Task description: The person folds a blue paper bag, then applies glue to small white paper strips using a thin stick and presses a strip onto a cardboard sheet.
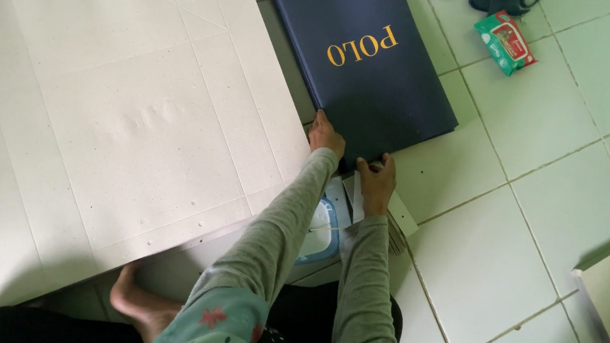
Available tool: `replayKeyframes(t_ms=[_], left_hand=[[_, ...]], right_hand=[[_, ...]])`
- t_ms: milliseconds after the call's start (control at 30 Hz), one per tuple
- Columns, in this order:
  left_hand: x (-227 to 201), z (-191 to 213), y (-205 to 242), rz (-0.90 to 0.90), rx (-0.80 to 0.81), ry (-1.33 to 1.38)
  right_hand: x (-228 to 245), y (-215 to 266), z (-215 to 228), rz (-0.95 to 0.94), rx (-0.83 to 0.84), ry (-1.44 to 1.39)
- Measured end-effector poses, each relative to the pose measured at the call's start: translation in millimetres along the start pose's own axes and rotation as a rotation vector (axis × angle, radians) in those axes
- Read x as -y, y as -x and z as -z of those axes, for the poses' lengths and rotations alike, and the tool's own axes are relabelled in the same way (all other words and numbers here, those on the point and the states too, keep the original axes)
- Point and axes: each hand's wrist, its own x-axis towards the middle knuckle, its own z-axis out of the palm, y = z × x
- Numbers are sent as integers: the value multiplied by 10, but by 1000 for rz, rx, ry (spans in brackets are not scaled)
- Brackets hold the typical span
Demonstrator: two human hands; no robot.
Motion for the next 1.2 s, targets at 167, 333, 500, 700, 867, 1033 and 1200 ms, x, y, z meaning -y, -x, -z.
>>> replayKeyframes(t_ms=[167,333,500,700,867,1033,1200], left_hand=[[12,285,179,-108,150,-1],[279,1670,855,-660,-9,138],[1728,2903,1507,-486,-126,-568],[2555,3681,2375,-280,-202,-835],[2603,4184,2792,-195,-203,-826],[3733,4435,2365,-191,-226,-842],[4026,5032,2442,-5,-211,-759]], right_hand=[[99,1,77,-31,31,36],[-61,-47,169,20,-167,17],[351,368,116,531,-91,144],[119,643,-425,749,190,855],[170,839,-429,810,126,1025],[156,919,-577,896,135,1126],[323,1440,-799,960,283,1015]])
